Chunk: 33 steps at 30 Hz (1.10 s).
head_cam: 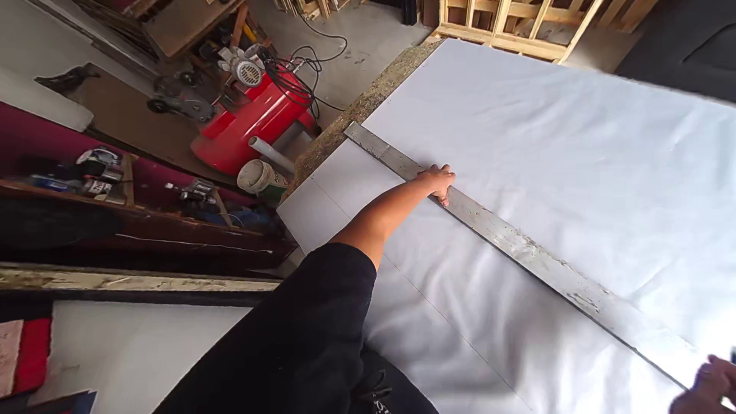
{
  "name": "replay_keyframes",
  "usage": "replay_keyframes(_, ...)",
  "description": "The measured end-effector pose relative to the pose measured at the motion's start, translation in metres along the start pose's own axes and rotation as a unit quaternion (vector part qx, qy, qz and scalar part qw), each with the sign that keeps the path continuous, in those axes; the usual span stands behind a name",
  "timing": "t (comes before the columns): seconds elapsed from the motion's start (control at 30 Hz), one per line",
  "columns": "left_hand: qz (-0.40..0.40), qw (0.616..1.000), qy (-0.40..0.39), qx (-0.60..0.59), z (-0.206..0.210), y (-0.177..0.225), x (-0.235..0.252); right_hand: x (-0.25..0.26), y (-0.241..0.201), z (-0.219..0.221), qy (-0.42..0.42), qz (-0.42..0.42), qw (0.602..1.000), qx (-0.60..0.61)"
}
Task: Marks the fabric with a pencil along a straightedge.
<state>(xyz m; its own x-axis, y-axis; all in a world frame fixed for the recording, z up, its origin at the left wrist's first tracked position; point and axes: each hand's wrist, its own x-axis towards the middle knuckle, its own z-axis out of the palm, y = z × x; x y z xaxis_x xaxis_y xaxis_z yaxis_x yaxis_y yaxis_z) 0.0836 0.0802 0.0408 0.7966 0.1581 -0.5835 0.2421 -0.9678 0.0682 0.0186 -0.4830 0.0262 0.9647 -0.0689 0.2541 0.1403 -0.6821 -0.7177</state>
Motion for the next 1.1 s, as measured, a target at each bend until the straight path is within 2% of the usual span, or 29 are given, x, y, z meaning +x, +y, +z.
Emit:
replay_keyframes(0.1,0.037,0.999,-0.028,0.016,-0.007,0.0,0.002,-0.046,-0.109,0.1,-0.069,-0.02,0.991,0.112)
replay_keyframes(0.27,0.079,0.996,-0.046,0.017,-0.015,-0.008,0.003,-0.107,-0.263,0.308,-0.238,-0.046,0.949,0.2)
replay_keyframes(0.33,0.079,0.996,-0.05,0.001,-0.015,-0.011,-0.001,-0.119,-0.327,0.382,-0.264,-0.068,0.943,0.192)
replay_keyframes(0.4,0.082,0.996,-0.045,-0.003,-0.013,-0.014,0.0,-0.115,-0.389,0.453,-0.364,-0.076,0.913,0.167)
replay_keyframes(0.5,0.114,0.992,-0.032,0.034,-0.007,-0.017,0.006,-0.102,-0.474,0.562,-0.377,-0.161,0.904,0.121)
replay_keyframes(0.63,0.091,0.991,-0.071,0.067,-0.021,-0.014,0.0,-0.098,-0.552,0.636,-0.389,-0.267,0.881,0.038)
replay_keyframes(0.73,0.061,0.996,-0.059,-0.01,-0.018,-0.019,-0.001,-0.102,-0.57,0.648,-0.393,-0.291,0.872,0.002)
replay_keyframes(0.77,0.062,0.996,-0.06,-0.017,-0.018,-0.02,-0.003,-0.099,-0.567,0.638,-0.407,-0.285,0.868,0.002)
replay_keyframes(0.83,0.085,0.993,-0.076,0.02,-0.018,-0.014,-0.002,-0.092,-0.542,0.608,-0.383,-0.26,0.886,0.009)
replay_keyframes(0.9,0.104,0.987,-0.091,0.086,-0.023,-0.003,0.001,-0.09,-0.505,0.563,-0.376,-0.185,0.907,0.027)
replay_keyframes(0.97,0.112,0.978,-0.094,0.146,-0.023,0.006,0.008,-0.1,-0.452,0.521,-0.312,-0.077,0.945,0.065)
replay_keyframes(1.03,0.11,0.972,-0.099,0.184,-0.02,0.011,0.017,-0.097,-0.391,0.45,-0.299,-0.065,0.95,0.067)
replay_keyframes(1.1,0.104,0.963,-0.108,0.222,-0.016,0.01,0.028,-0.096,-0.327,0.393,-0.239,-0.064,0.969,0.026)
